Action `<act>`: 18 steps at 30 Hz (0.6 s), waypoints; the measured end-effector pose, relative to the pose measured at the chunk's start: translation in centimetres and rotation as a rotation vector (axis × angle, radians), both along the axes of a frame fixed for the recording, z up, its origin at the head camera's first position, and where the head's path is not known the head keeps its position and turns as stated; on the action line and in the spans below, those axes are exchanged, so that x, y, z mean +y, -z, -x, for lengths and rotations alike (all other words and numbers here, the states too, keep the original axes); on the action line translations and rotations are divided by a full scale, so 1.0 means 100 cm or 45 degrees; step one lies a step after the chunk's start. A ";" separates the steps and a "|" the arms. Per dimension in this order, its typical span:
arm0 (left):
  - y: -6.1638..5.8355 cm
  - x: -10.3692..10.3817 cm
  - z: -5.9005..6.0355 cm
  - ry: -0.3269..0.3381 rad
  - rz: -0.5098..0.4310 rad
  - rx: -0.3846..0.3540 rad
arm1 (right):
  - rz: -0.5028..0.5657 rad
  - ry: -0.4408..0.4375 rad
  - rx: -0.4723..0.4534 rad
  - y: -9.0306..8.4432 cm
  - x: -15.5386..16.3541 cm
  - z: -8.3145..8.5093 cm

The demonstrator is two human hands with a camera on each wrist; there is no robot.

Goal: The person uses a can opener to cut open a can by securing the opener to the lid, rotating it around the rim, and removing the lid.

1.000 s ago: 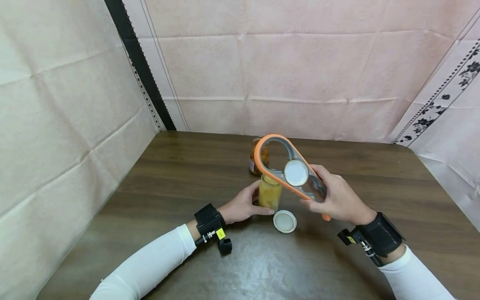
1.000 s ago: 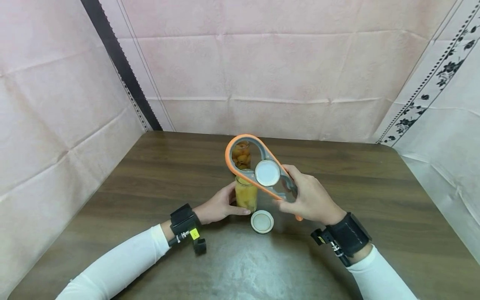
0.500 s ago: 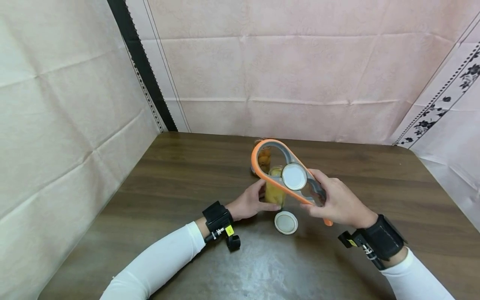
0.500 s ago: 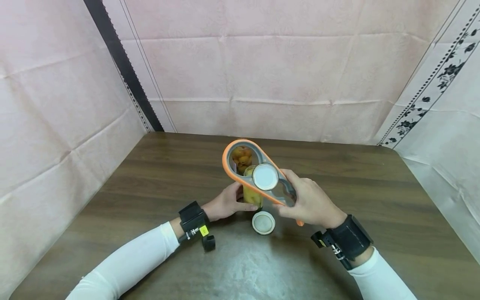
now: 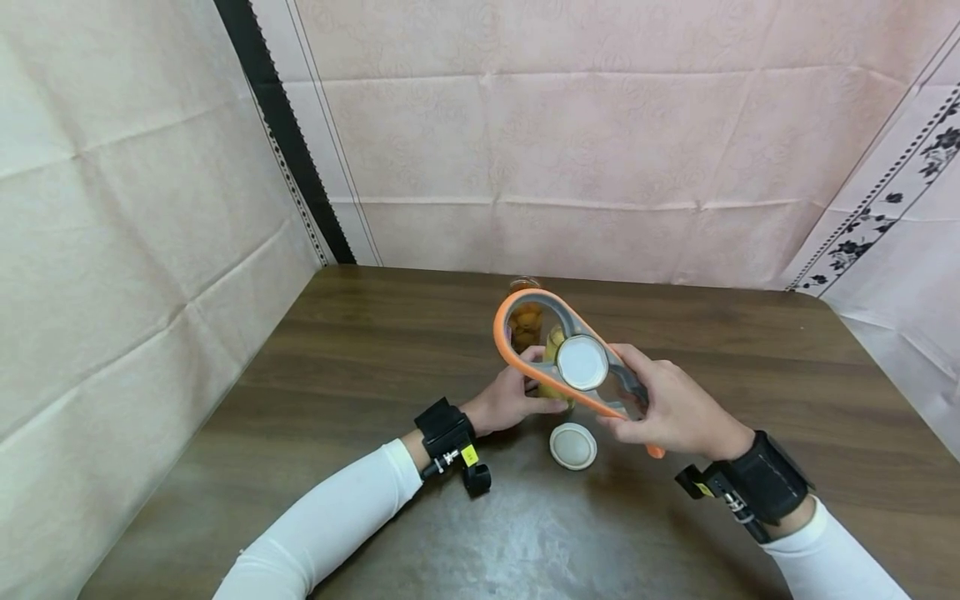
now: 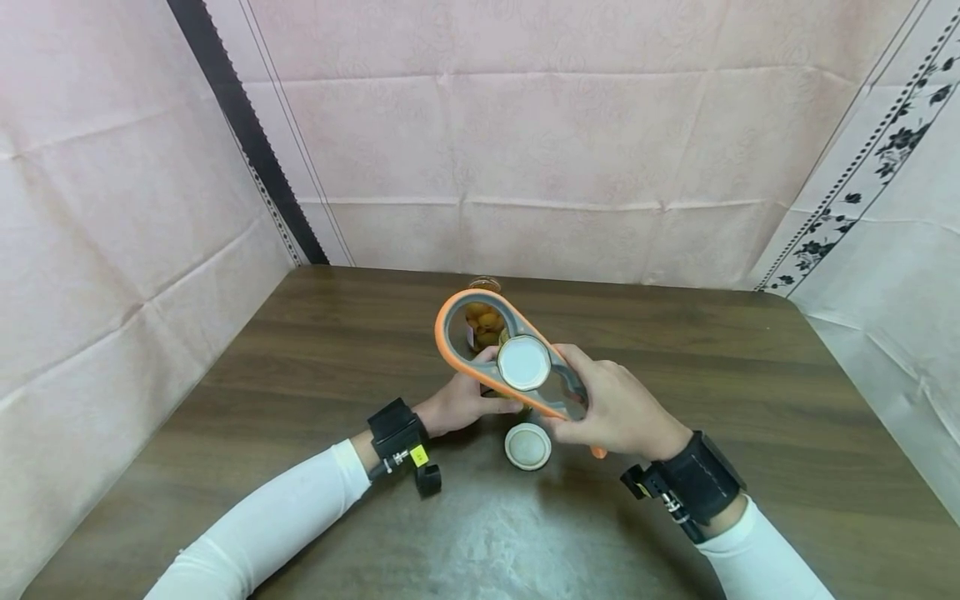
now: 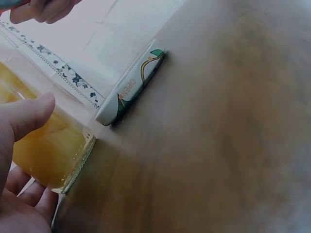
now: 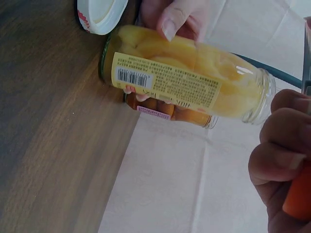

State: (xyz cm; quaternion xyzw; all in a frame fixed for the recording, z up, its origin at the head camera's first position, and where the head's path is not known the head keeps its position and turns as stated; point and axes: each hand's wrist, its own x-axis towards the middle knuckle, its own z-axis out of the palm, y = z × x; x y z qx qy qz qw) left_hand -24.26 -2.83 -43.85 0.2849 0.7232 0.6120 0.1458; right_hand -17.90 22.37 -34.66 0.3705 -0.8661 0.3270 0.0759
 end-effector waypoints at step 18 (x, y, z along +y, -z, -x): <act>-0.001 0.005 0.017 0.078 -0.025 0.156 | -0.113 0.011 0.021 0.001 -0.007 -0.006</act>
